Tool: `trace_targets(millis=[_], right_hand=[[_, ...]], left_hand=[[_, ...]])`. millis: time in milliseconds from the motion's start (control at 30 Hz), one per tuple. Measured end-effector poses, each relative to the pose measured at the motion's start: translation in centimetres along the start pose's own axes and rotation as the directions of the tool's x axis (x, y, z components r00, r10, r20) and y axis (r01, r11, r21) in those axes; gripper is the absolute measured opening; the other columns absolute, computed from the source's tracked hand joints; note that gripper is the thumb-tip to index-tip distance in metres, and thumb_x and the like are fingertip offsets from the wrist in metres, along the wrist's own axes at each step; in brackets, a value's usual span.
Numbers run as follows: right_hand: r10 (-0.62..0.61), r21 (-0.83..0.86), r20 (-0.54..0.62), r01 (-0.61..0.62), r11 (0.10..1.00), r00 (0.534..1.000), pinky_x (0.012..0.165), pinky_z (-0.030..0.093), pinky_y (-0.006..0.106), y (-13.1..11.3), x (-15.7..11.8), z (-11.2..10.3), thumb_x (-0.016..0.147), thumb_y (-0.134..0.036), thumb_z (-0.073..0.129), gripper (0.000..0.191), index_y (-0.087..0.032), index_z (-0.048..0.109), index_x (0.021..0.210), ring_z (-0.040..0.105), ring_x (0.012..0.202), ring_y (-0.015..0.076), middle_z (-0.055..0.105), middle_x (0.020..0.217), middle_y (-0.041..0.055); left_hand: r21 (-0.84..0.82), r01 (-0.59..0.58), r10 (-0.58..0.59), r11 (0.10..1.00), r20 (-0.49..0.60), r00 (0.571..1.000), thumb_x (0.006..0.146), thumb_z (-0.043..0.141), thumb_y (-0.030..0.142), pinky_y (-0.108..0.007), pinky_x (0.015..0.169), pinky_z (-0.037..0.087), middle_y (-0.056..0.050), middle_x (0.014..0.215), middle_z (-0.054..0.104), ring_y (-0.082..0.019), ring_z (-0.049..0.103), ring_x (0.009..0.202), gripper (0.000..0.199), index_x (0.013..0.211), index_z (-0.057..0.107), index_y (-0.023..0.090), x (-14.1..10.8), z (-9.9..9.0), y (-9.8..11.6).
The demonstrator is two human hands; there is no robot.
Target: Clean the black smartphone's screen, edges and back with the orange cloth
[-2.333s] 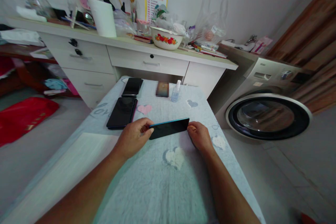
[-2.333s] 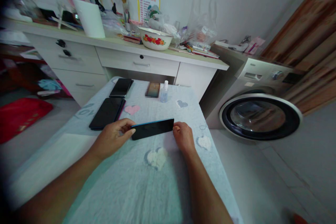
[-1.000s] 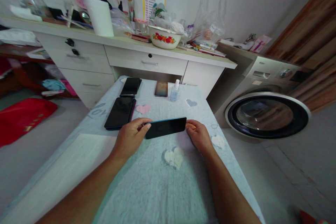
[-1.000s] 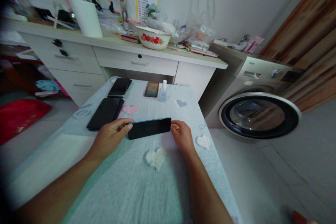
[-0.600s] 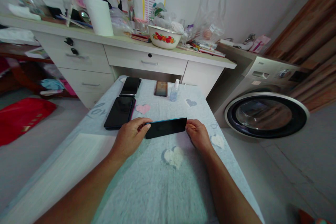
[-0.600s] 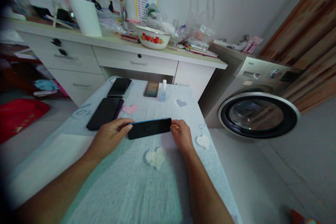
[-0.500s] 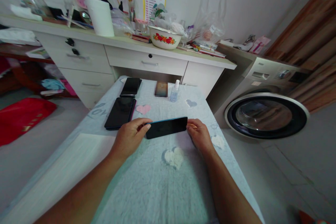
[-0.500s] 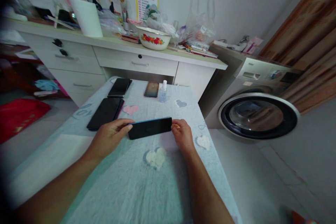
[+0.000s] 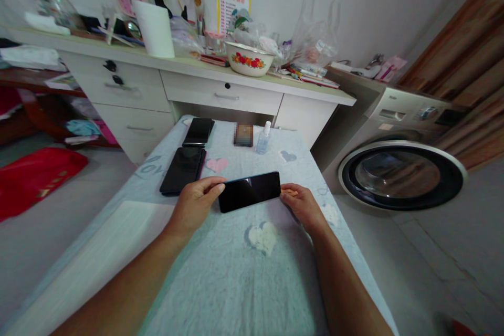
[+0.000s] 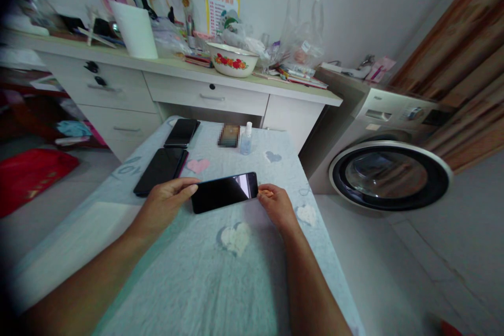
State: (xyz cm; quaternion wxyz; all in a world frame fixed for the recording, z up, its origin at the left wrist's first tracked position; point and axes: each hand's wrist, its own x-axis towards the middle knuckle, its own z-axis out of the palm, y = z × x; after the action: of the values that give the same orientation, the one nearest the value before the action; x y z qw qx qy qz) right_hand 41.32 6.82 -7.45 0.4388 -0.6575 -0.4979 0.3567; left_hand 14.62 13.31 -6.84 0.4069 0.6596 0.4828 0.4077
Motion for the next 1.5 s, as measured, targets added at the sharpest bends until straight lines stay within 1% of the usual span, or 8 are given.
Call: trace_targets(millis=[167,300,433,667,867,1067,1333,1500], right_hand=[[0.035,0.058,0.004,-0.035,0.998,0.999,0.053,0.038,0.022,-0.1,-0.1,0.2,0.069,-0.035,0.063,0.025,-0.016,0.068,0.085,0.052,0.060,0.0118,0.060,0.068,0.0000],[0.099,0.244,-0.017,-0.092,0.965,0.995,0.045,0.028,0.020,-0.6,-0.3,0.2,0.064,-0.036,0.069,0.028,-0.016,0.065,0.083,0.041,0.049,0.0079,0.051,0.059,-0.0044],[0.157,0.443,0.004,-0.143,0.885,0.988,0.041,0.018,0.019,-0.9,-0.4,-0.1,0.060,-0.035,0.074,0.034,-0.016,0.063,0.086,0.031,0.045,0.0050,0.043,0.058,-0.0067],[0.146,0.627,-0.012,-0.106,0.772,0.989,0.040,0.016,0.017,-1.1,-0.3,-0.2,0.061,-0.032,0.078,0.036,-0.018,0.059,0.088,0.031,0.045,0.0039,0.042,0.056,-0.0077],[0.166,0.645,-0.021,-0.114,0.756,0.986,0.040,0.016,0.017,-1.1,-0.2,0.2,0.060,-0.032,0.079,0.037,-0.018,0.059,0.088,0.031,0.044,0.0037,0.042,0.055,-0.0079],[0.174,0.631,0.002,-0.136,0.764,0.985,0.040,0.015,0.017,-1.1,-0.2,0.6,0.060,-0.032,0.078,0.037,-0.017,0.057,0.086,0.031,0.043,0.0037,0.039,0.053,-0.0090],[0.178,0.596,0.012,-0.150,0.789,0.984,0.038,0.016,0.017,-1.1,0.0,1.0,0.061,-0.033,0.077,0.035,-0.016,0.058,0.084,0.031,0.043,0.0036,0.042,0.054,-0.0079],[0.142,0.602,0.040,-0.137,0.787,0.989,0.039,0.016,0.018,-1.0,0.1,1.4,0.063,-0.033,0.076,0.033,-0.016,0.058,0.084,0.029,0.043,0.0037,0.040,0.054,-0.0082]], left_hand=[[-0.106,0.066,-0.066,0.992,0.004,0.998,0.079,0.061,0.036,-0.032,0.072,0.049,-0.005,0.088,0.072,-0.020,0.066,0.079,0.030,0.099,0.069,0.016,0.1,0.3,-0.2],[-0.115,0.080,-0.075,0.990,0.046,0.996,0.077,0.062,0.035,-0.030,0.068,0.049,-0.004,0.085,0.072,-0.019,0.065,0.076,0.028,0.097,0.070,0.016,-0.1,0.5,-0.1],[-0.094,0.088,-0.074,0.992,0.139,0.988,0.075,0.062,0.034,-0.029,0.066,0.049,-0.003,0.081,0.072,-0.019,0.065,0.074,0.024,0.091,0.070,0.017,-0.2,0.6,0.2],[-0.044,0.110,-0.092,0.993,0.306,0.948,0.075,0.059,0.031,-0.030,0.070,0.047,-0.002,0.078,0.067,-0.019,0.063,0.075,0.020,0.087,0.064,0.016,-0.5,1.0,0.3],[-0.003,0.089,-0.077,0.996,0.454,0.887,0.072,0.058,0.024,-0.026,0.065,0.044,0.002,0.075,0.059,-0.015,0.058,0.070,0.026,0.097,0.064,0.017,-1.0,1.1,0.4],[-0.009,0.083,-0.065,0.997,0.543,0.837,0.074,0.055,0.023,-0.024,0.064,0.041,0.002,0.074,0.057,-0.013,0.054,0.069,0.021,0.093,0.064,0.017,-1.3,1.2,1.1],[-0.088,0.121,-0.062,0.989,0.500,0.864,0.080,0.054,0.029,-0.027,0.067,0.042,-0.002,0.081,0.064,-0.015,0.058,0.073,0.028,0.103,0.064,0.015,-0.8,1.9,0.1],[-0.136,0.230,-0.145,0.964,0.459,0.876,0.079,0.054,0.032,-0.022,0.052,0.036,0.003,0.066,0.054,-0.011,0.050,0.057,0.036,0.110,0.061,0.015,-0.8,2.1,0.7]])
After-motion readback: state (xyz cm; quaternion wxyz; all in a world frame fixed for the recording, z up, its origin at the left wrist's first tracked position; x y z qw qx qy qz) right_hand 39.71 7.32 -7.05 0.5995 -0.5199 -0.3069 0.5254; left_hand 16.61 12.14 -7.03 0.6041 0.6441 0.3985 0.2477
